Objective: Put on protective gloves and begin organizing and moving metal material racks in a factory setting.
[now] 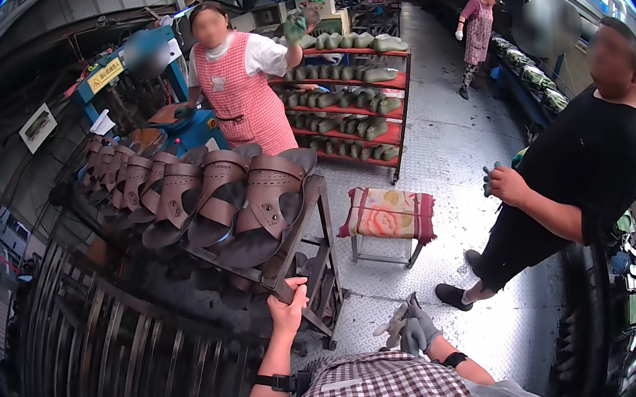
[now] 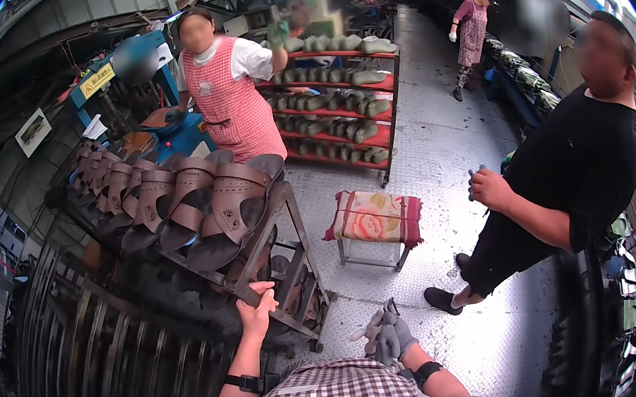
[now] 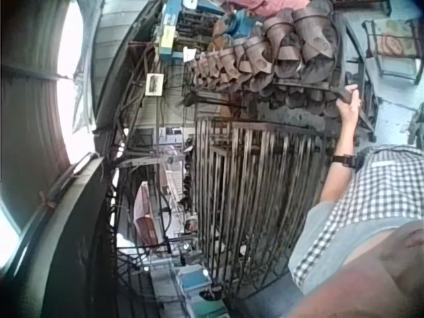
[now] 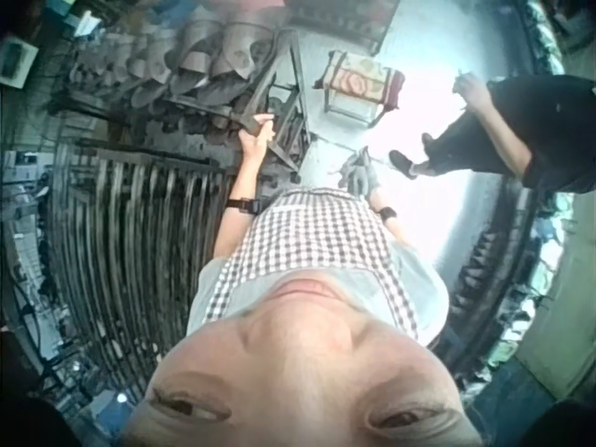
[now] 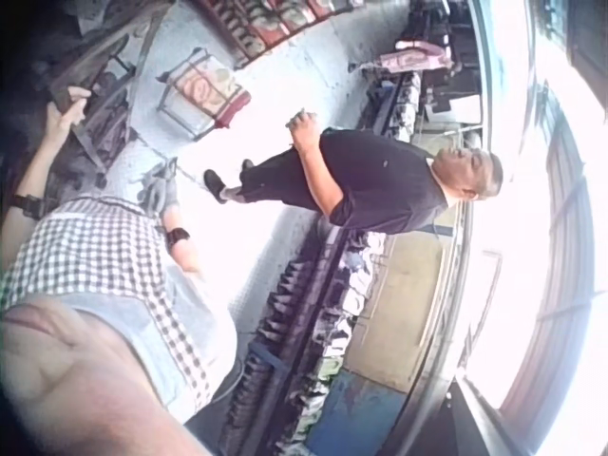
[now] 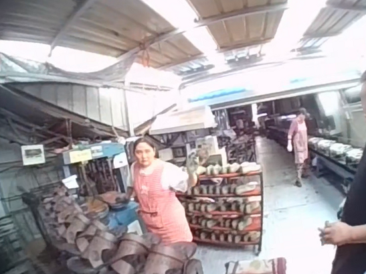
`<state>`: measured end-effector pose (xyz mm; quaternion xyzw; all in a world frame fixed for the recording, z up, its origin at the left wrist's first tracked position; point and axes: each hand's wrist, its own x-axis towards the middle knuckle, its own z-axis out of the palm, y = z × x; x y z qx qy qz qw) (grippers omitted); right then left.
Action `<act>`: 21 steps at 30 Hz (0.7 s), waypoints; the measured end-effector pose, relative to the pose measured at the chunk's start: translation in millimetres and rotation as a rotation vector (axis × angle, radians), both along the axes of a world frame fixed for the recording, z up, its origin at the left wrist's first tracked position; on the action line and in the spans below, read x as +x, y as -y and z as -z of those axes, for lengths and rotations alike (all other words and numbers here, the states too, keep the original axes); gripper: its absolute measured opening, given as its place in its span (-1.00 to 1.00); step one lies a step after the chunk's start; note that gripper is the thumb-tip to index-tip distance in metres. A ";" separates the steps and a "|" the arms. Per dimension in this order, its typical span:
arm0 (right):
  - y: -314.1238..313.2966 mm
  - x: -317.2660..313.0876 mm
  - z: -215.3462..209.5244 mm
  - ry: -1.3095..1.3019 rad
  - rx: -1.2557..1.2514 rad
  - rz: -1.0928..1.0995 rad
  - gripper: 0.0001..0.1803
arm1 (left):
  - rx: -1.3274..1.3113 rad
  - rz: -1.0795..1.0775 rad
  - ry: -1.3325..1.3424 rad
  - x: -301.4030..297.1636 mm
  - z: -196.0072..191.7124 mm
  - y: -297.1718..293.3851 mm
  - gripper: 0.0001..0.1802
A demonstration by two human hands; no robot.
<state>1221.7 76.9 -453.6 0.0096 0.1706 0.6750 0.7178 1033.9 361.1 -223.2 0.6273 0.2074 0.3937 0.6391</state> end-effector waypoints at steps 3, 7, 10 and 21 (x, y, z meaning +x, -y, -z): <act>-6.9 3.6 -23.7 -0.146 0.087 -0.129 -0.45 | 0.000 -0.007 0.008 -3.5 3.3 -2.1 -0.84; -3.4 6.7 12.0 -0.067 -0.093 0.001 -0.45 | 0.001 -0.004 0.009 -1.8 1.6 -1.7 -0.84; -5.1 2.9 -2.1 0.230 -0.026 -0.055 -0.46 | 0.016 -0.004 0.003 -3.0 5.1 -3.6 -0.85; -6.2 -7.6 -42.0 0.177 -0.076 0.032 -0.59 | 0.008 0.007 0.007 -2.2 5.5 -3.5 -0.84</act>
